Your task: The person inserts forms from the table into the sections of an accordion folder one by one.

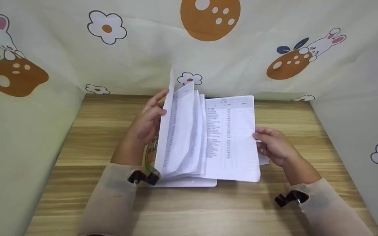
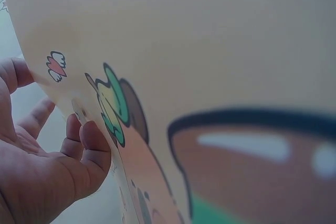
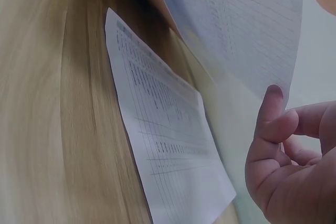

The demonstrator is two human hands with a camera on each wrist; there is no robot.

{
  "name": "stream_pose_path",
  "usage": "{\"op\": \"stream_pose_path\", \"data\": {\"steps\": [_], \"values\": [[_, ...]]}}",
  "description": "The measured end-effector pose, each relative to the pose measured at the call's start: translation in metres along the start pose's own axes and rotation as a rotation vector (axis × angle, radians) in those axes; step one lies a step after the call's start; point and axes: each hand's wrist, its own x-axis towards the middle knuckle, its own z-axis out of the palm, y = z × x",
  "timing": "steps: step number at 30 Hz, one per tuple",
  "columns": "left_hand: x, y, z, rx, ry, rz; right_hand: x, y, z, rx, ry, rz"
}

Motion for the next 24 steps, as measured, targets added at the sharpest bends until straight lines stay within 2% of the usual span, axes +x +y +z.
{"op": "stream_pose_path", "data": {"steps": [16, 24], "values": [[0.0, -0.001, 0.001, -0.006, 0.001, -0.004, 0.016, 0.004, 0.028, 0.005, 0.003, 0.008], [0.0, -0.001, 0.001, -0.015, -0.003, -0.007, 0.025, 0.006, 0.045, -0.017, -0.028, -0.009]]}}
